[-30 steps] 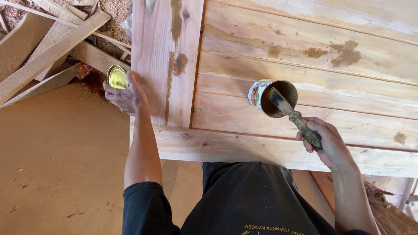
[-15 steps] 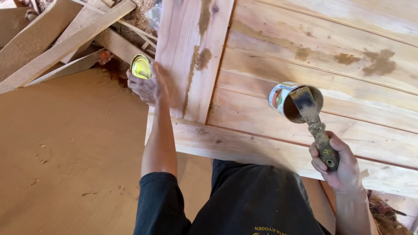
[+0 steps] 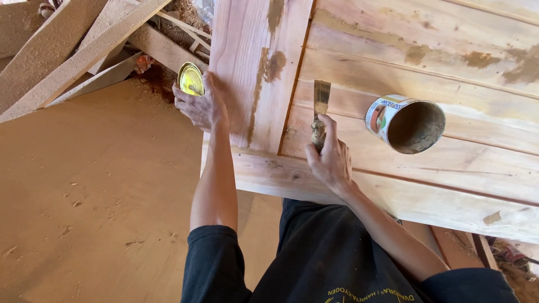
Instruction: The person applies a brown wood stain to a large wooden door using a paintbrush. They dip the brush into a can of stain and spread it across the surface of the door, covering the wood grain.
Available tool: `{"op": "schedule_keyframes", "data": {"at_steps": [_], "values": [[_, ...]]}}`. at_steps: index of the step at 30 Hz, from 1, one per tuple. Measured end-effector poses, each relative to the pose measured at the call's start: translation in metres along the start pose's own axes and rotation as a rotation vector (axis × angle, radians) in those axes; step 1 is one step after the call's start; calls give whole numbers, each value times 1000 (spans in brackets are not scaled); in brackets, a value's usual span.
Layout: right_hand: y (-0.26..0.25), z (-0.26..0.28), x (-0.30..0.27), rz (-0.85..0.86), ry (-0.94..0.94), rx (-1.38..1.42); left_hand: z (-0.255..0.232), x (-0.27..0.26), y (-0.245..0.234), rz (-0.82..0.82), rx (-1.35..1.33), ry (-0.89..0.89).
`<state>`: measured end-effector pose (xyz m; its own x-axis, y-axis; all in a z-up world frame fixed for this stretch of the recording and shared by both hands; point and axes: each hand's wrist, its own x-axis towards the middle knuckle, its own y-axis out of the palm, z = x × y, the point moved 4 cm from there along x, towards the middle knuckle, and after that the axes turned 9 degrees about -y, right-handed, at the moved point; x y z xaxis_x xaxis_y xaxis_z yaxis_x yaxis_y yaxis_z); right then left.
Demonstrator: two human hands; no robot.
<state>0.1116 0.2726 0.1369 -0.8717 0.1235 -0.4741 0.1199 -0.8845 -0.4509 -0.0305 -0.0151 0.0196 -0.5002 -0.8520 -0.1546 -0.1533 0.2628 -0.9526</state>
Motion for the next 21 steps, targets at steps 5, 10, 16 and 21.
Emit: {"op": "schedule_keyframes", "data": {"at_steps": [5,10,16,21], "values": [[13,-6,13,6,19,-130,9,10,11,6,2,-6],[13,4,18,2,-50,-122,6,9,7,26,42,-46],[17,-3,23,-16,-123,-99,4,9,5,24,22,-44],[13,-16,23,13,-47,-182,7,10,12,-1,73,-38]]}}
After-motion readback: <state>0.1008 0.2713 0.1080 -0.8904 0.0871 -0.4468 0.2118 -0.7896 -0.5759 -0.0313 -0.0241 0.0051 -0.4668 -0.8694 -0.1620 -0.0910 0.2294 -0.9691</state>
